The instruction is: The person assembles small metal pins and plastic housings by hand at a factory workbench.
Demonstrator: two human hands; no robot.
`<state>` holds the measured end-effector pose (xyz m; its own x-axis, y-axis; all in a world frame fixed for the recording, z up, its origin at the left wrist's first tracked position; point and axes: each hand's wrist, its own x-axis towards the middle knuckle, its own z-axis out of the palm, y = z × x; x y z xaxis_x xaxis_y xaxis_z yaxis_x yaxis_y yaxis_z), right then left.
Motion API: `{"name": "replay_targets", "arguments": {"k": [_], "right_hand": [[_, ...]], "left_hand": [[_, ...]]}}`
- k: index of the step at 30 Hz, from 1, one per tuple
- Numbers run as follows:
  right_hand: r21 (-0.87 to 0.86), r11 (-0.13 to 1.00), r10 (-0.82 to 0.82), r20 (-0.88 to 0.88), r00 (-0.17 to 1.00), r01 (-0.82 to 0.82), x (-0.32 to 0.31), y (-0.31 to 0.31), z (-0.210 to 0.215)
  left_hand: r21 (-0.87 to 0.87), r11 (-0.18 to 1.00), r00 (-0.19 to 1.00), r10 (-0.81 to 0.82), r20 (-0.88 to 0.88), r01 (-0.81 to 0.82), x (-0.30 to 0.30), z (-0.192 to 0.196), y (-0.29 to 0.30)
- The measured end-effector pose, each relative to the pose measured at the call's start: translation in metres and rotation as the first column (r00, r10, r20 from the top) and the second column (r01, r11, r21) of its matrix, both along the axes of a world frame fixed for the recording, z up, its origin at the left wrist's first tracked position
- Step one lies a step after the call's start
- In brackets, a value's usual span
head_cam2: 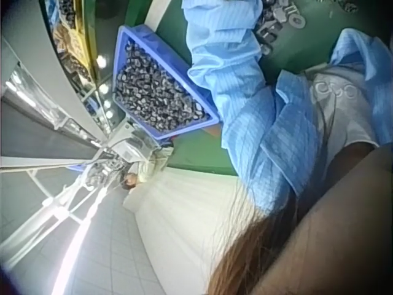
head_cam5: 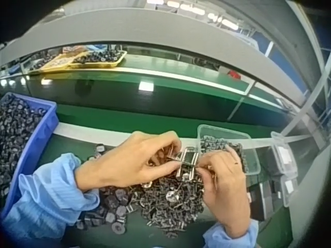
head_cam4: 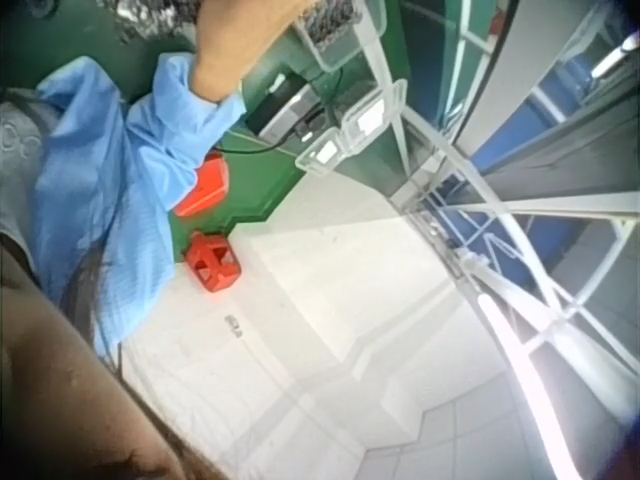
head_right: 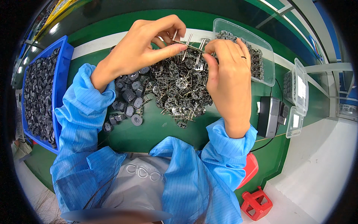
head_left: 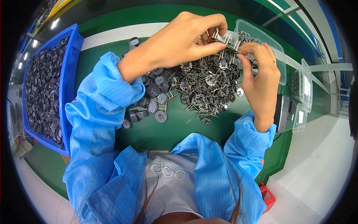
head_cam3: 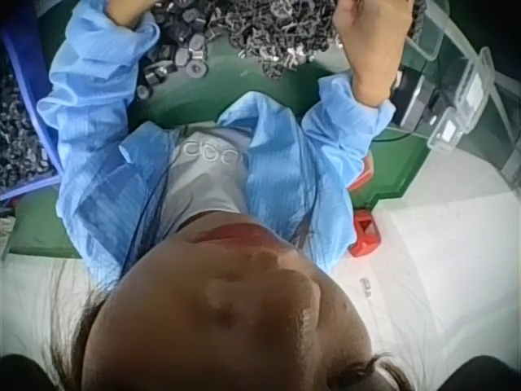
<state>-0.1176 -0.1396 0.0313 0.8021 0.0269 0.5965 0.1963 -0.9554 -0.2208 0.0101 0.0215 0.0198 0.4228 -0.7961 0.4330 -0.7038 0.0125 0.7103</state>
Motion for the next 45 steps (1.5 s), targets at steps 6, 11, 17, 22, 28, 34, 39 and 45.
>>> {"name": "replay_targets", "arguments": {"k": [6, 11, 17, 22, 28, 34, 39, 45], "right_hand": [[0.215, 0.973, 0.105, -0.094, 0.99, -0.083, 0.001, -0.007, -0.007], [0.393, 0.918, 0.127, -0.147, 0.981, -0.06, -0.002, -0.006, -0.002], [0.255, 0.961, 0.134, -0.094, 0.987, -0.106, -0.001, -0.013, -0.004], [0.231, 0.968, 0.135, -0.13, 0.982, -0.103, -0.002, -0.014, -0.006], [0.312, 0.95, -0.01, -0.028, 1.0, 0.018, 0.002, -0.005, -0.004], [0.08, 0.98, -0.19, 0.1, 0.977, 0.182, 0.01, 0.03, -0.017], [0.266, 0.952, -0.176, 0.062, 0.982, 0.154, 0.015, 0.024, -0.03], [0.553, 0.829, -0.138, 0.066, 0.988, 0.079, 0.019, 0.022, -0.035]], "left_hand": [[0.045, 0.994, 0.992, -0.099, 0.076, 0.096, 0.004, 0.002, 0.003], [0.047, 0.992, 0.961, -0.126, 0.247, 0.118, 0.002, -0.004, 0.001], [0.138, 0.978, 0.939, -0.19, 0.288, 0.156, -0.001, -0.006, 0.001], [0.107, 0.991, 0.955, -0.105, 0.276, 0.078, -0.009, -0.013, -0.005], [-0.078, 0.995, 0.974, 0.083, 0.21, -0.068, -0.011, -0.024, -0.012], [-0.156, 0.988, 1.0, 0.023, 0.018, -0.02, -0.025, -0.023, -0.014], [0.007, 1.0, 0.974, -0.011, -0.226, 0.013, -0.025, -0.019, -0.01], [-0.008, 0.992, 0.928, -0.121, -0.353, 0.126, -0.018, -0.018, -0.007]]}}
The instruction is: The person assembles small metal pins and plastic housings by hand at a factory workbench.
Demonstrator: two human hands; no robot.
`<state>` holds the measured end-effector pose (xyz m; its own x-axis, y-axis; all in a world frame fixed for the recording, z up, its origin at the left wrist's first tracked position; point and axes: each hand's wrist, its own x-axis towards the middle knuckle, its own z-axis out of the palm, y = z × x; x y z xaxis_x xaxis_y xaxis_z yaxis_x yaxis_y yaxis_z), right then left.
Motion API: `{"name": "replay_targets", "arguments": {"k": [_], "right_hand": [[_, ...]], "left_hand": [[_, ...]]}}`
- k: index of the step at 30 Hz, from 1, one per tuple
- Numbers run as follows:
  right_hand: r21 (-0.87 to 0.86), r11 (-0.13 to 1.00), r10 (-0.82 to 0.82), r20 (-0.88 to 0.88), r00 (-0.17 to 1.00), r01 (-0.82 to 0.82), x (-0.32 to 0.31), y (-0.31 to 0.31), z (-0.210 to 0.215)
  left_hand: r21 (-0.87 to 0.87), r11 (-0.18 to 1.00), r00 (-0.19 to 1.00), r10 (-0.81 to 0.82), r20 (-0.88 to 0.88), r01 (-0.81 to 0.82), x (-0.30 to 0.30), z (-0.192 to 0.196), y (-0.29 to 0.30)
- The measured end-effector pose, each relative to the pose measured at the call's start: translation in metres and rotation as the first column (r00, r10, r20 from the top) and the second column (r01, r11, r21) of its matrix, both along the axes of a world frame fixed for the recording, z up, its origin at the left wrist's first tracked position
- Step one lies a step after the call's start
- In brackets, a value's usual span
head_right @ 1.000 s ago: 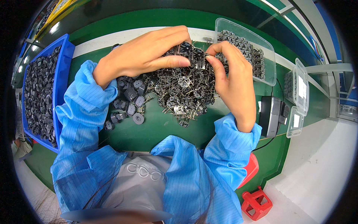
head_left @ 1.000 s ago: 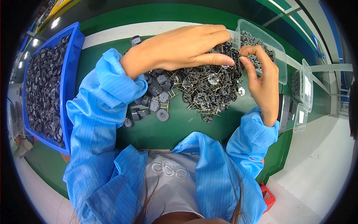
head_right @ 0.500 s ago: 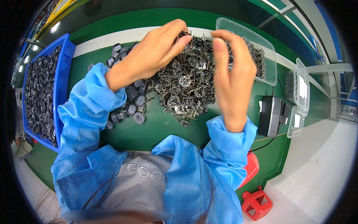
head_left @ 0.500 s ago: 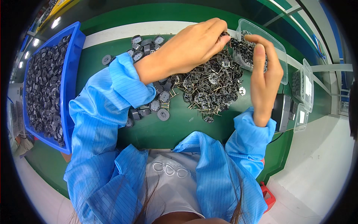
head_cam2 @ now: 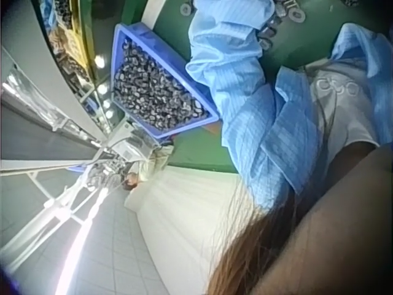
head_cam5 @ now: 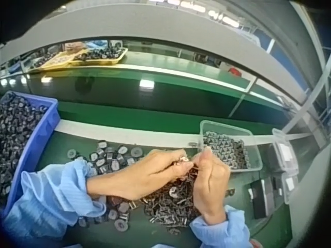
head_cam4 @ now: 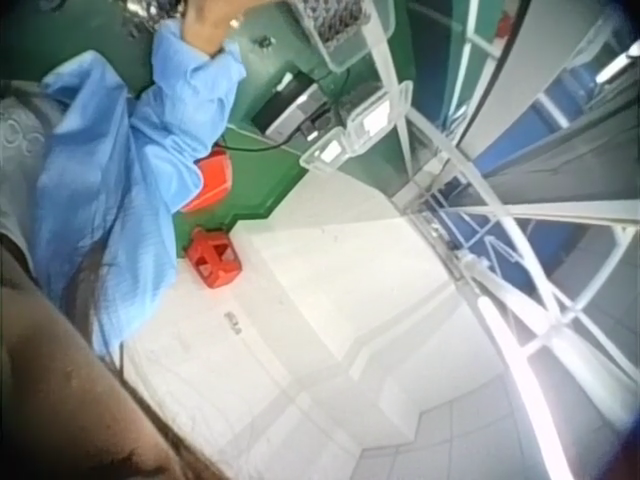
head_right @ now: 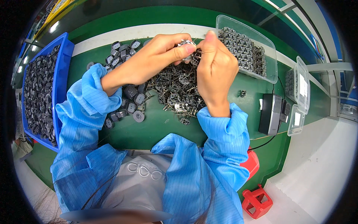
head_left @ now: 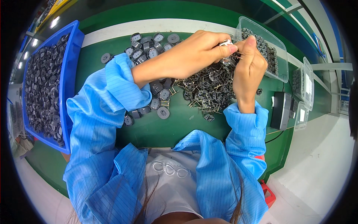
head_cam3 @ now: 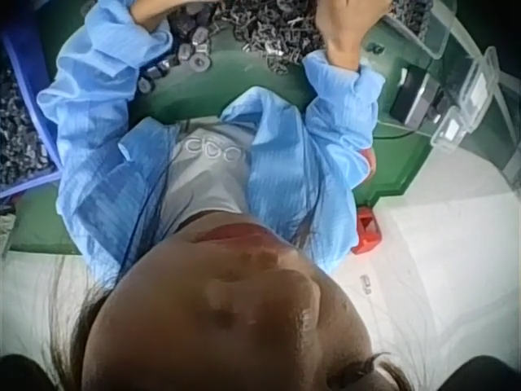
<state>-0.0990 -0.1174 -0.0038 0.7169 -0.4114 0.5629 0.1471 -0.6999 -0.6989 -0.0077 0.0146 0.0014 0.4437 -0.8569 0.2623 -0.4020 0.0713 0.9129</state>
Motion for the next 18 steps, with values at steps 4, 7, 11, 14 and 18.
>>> {"name": "replay_targets", "arguments": {"k": [4, 7, 11, 14, 18], "right_hand": [[0.112, 0.994, 0.003, -0.008, 1.0, -0.002, -0.004, -0.007, 0.004], [-0.038, 0.998, -0.043, 0.075, 0.996, 0.046, -0.003, -0.004, 0.004], [-0.277, 0.948, -0.146, 0.071, 0.987, 0.16, -0.002, -0.005, 0.008], [-0.321, 0.913, -0.216, 0.14, 0.966, 0.25, 0.002, -0.002, 0.005], [-0.337, 0.904, -0.228, 0.14, 0.963, 0.263, 0.002, -0.004, 0.007]], "left_hand": [[-0.087, 0.986, 0.929, -0.16, -0.335, 0.139, 0.001, -0.003, -0.002], [-0.102, 0.987, 0.988, -0.136, -0.074, 0.128, -0.001, 0.002, -0.001], [0.16, 0.987, 0.972, -0.007, 0.235, -0.032, -0.001, 0.015, 0.004], [-0.08, 0.995, 0.928, 0.085, 0.362, -0.06, 0.0, -0.003, -0.004], [-0.116, 0.993, 0.939, 0.045, 0.342, -0.005, 0.003, -0.001, -0.001]]}}
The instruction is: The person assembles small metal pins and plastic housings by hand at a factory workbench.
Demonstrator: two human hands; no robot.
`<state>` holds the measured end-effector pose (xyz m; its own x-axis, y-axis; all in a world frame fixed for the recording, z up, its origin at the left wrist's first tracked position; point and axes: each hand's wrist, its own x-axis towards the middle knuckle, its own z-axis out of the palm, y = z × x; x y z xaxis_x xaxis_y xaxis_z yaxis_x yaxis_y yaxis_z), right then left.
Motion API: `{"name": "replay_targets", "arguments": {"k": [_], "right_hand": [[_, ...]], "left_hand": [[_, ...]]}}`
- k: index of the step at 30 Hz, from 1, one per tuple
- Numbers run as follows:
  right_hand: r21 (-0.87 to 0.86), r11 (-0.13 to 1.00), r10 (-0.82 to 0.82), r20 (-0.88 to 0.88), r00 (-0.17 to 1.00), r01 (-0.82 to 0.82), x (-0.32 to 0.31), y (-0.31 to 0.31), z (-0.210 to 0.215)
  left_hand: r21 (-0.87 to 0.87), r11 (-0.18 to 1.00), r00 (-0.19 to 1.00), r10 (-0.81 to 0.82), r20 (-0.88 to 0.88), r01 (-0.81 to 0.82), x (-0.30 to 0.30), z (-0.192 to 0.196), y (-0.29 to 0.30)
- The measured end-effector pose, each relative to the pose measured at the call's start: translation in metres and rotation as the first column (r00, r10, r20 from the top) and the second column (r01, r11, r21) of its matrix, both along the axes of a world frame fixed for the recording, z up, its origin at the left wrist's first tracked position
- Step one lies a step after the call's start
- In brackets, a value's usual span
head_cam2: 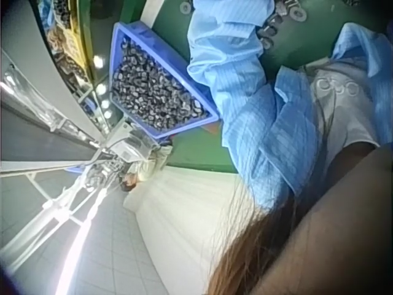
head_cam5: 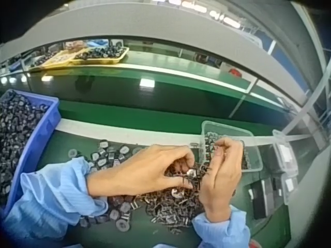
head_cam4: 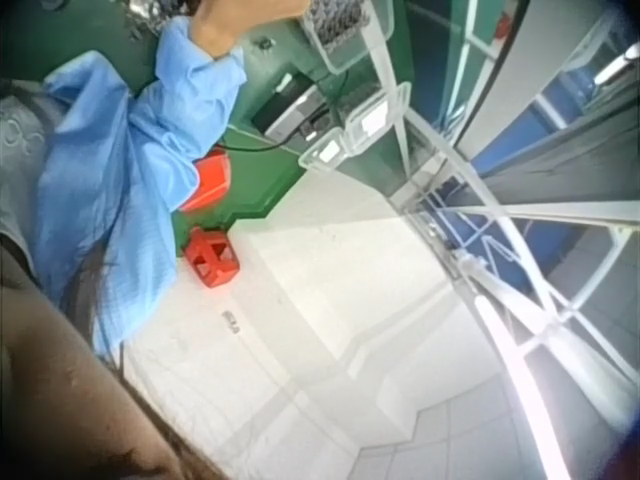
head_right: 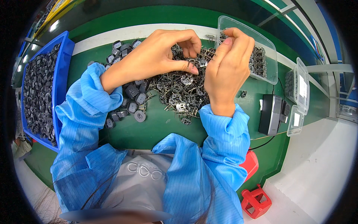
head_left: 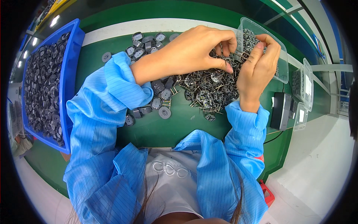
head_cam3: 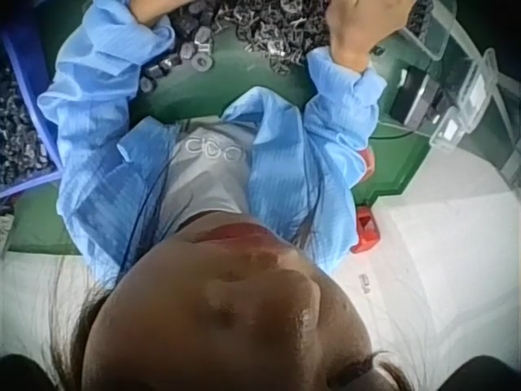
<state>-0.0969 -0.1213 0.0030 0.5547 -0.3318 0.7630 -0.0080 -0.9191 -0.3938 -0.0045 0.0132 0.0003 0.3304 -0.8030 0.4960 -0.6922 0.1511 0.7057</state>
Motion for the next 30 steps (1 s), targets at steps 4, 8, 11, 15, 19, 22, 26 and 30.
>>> {"name": "replay_targets", "arguments": {"k": [4, 8, 11, 15, 19, 22, 26, 30], "right_hand": [[-0.01, 1.0, -0.017, -0.01, 1.0, 0.017, 0.001, -0.002, -0.001], [-0.002, 1.0, -0.008, -0.005, 1.0, 0.008, 0.002, -0.003, -0.002], [-0.028, 0.999, -0.023, 0.028, 0.999, 0.024, 0.0, -0.002, -0.001], [0.071, 0.995, 0.07, 0.0, 0.998, -0.069, -0.006, 0.002, -0.001], [0.205, 0.963, 0.179, -0.01, 0.984, -0.174, -0.007, 0.012, 0.0], [0.245, 0.947, 0.224, -0.038, 0.974, -0.208, -0.008, 0.022, 0.005], [0.253, 0.949, 0.178, 0.069, 0.982, -0.19, -0.005, 0.02, 0.001], [-0.029, 0.986, 0.165, 0.016, 0.986, -0.165, -0.008, 0.018, -0.002]], "left_hand": [[0.149, 0.989, 0.995, 0.034, -0.093, -0.02, 0.001, 0.005, 0.002], [0.112, 0.993, 0.978, -0.016, -0.21, 0.041, 0.003, 0.001, 0.003], [0.131, 0.99, 0.999, -0.044, -0.009, 0.045, 0.002, 0.006, 0.004], [0.121, 0.988, 0.995, -0.09, -0.052, 0.096, -0.002, 0.01, 0.008], [0.078, 0.997, 0.945, 0.024, -0.326, 0.001, -0.012, 0.014, 0.006], [0.248, 0.942, 0.91, -0.115, -0.399, 0.228, -0.017, 0.019, 0.008], [0.186, 0.955, 0.879, -0.124, -0.461, 0.232, -0.021, 0.01, 0.003], [0.045, 0.992, 0.923, -0.096, -0.373, 0.121, -0.026, 0.01, 0.002]]}}
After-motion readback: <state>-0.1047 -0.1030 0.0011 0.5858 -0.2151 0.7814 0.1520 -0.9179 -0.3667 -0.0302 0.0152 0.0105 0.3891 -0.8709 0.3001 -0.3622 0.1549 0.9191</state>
